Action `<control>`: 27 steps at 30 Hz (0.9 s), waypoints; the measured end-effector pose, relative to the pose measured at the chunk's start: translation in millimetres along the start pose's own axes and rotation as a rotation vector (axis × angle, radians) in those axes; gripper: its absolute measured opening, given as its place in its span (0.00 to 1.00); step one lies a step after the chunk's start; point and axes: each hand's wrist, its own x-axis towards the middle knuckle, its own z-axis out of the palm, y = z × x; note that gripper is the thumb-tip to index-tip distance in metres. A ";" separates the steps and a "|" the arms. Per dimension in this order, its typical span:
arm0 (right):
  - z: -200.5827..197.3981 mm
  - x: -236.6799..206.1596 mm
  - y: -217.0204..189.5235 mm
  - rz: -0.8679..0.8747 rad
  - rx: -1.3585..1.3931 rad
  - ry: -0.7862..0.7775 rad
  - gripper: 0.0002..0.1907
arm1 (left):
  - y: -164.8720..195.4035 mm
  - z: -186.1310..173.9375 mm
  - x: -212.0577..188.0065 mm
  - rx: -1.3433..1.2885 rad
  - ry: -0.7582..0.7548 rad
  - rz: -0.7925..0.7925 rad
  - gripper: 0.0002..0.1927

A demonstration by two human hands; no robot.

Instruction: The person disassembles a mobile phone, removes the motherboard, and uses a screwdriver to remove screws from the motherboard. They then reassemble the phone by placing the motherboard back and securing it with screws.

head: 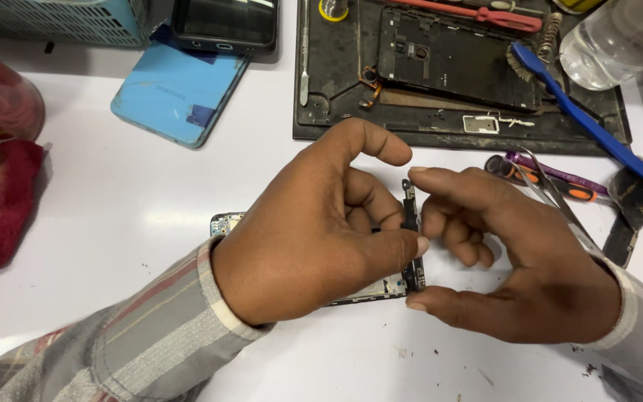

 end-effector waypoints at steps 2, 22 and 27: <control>-1.2 1.1 -0.7 -0.012 -0.012 -0.007 0.50 | -1.0 -0.1 -0.3 -0.004 -0.006 -0.008 0.32; -18.0 -2.7 9.5 0.163 -0.296 -0.218 0.54 | 11.0 -12.7 -1.5 0.226 0.271 0.222 0.29; -15.2 -2.8 9.8 0.294 -0.369 -0.240 0.56 | 10.8 -8.9 -4.8 0.238 0.260 0.191 0.28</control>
